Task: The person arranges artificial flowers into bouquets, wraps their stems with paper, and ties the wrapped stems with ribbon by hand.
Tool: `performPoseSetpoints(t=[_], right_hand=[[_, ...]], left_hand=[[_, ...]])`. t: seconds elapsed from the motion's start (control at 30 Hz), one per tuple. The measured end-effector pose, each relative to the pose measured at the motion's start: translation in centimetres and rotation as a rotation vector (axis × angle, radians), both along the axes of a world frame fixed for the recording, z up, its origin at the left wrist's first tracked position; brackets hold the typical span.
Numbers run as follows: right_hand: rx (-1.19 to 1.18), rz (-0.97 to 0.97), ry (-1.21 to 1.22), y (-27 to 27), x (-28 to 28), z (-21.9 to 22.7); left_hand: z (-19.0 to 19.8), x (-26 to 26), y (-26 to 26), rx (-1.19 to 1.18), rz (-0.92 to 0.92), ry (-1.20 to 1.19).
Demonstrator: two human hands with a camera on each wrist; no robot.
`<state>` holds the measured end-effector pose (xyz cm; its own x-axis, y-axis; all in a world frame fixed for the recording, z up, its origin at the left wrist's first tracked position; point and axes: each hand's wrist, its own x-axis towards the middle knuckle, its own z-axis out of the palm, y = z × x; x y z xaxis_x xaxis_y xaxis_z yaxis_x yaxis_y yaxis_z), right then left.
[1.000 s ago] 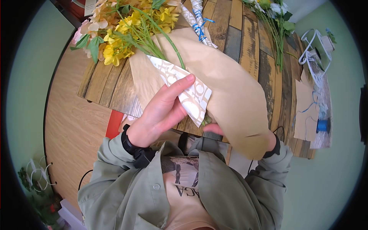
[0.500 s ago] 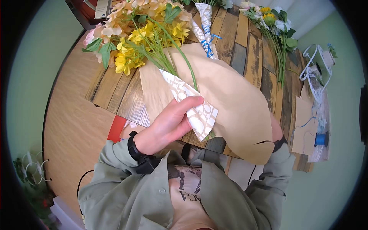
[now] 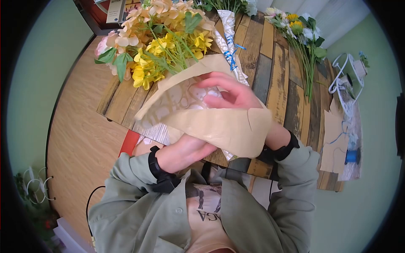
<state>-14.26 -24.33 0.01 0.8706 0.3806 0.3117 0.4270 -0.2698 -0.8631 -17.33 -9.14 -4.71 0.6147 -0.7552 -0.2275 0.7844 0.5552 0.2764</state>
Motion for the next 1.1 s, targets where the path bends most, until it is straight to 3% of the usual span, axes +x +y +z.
performPoseSetpoints(t=[0.03, 0.07, 0.1, 0.17, 0.2, 0.3, 0.37, 0.43, 0.47, 0.53, 0.57, 0.6, 0.63, 0.67, 0.73, 0.77, 0.8, 0.83, 0.9, 0.97, 1.0, 1.03, 1.1], right_hand=[[0.344, -0.096, 0.294, 0.2, -0.2, -0.3], [0.376, -0.216, 0.465, -0.4, -0.6, 0.4], [0.326, -0.291, 0.456, -0.7, -0.5, -0.5], [0.181, -0.108, 0.585, -1.0, -1.4, 0.1], [0.117, -0.222, 0.891, -0.8, -2.2, 0.7], [0.225, -0.061, 1.086, -2.3, -1.6, 0.5], [0.208, -0.014, 1.050, -2.3, -1.0, 1.8], [0.106, 0.061, 1.087, -1.3, -0.3, 2.8], [0.104, 0.063, 1.079, -0.7, 0.4, 1.6], [0.368, -0.208, 1.338, 0.1, 2.2, -2.1], [0.371, -0.206, 1.328, -0.4, 1.6, -0.8], [0.419, -0.071, 1.129, -1.3, 0.0, 1.2], [0.460, 0.060, 0.928, -1.8, -0.7, 2.3], [0.180, -0.040, 0.971, -1.8, -0.1, 1.5], [0.119, -0.057, 0.990, -2.1, 0.3, 2.4], [0.054, -0.069, 1.017, -2.3, 0.2, 2.6], [-0.043, -0.121, 1.058, -2.9, 0.4, 1.8], [-0.039, -0.123, 1.056, -3.1, 0.6, 1.6], [0.059, -0.084, 1.010, -3.3, 0.7, 1.4], [0.041, -0.079, 0.965, -3.2, 0.5, 2.4], [0.023, -0.068, 0.928, -3.3, 0.5, 2.9], [0.027, -0.082, 0.925, -3.6, 0.6, 3.3], [0.020, -0.047, 0.997, -4.0, 0.5, 3.5]], left_hand=[[-0.3, 0.3, -0.1, -0.004, 0.000, -0.004], [-0.7, 0.7, -0.4, -0.057, -0.028, -0.076], [-0.7, 0.9, -0.8, -0.111, -0.055, -0.148], [0.7, 0.9, -0.8, -0.078, -0.038, -0.113], [1.6, 0.8, -0.4, -0.082, -0.061, -0.127], [2.3, 1.3, -0.1, -0.002, -0.081, -0.299], [2.3, 2.1, -0.2, 0.098, -0.307, -0.471], [-0.1, 2.2, -0.2, 0.041, -0.322, -0.457], [-0.8, 2.5, 0.4, 0.135, -0.416, -0.364], [-0.2, 3.6, 1.9, 0.233, -0.507, -0.277], [1.2, 4.3, 2.8, 0.187, -0.664, -0.766], [2.9, 5.2, 3.8, 0.129, -0.805, -1.262], [5.3, 6.2, 5.4, 0.302, -0.850, -1.421], [8.4, 7.4, 6.9, 0.481, -0.890, -1.573], [14.0, 9.8, 8.4, 0.963, -0.521, -1.849], [14.2, 11.6, 7.9, 1.035, -0.189, -1.902], [14.8, 13.8, 7.5, 1.176, -0.065, -2.160], [15.2, 15.6, 6.4, 1.078, -0.008, -2.241], [14.3, 19.1, 4.0, 0.973, -0.078, -2.301], [13.1, 21.0, 1.3, 0.582, -0.347, -2.488], [12.8, 21.5, 0.4, 0.499, -0.551, -2.412], [12.5, 22.1, -0.3, 0.482, -0.553, -2.421], [11.7, 23.3, -1.9, 0.320, -0.986, -2.072]])
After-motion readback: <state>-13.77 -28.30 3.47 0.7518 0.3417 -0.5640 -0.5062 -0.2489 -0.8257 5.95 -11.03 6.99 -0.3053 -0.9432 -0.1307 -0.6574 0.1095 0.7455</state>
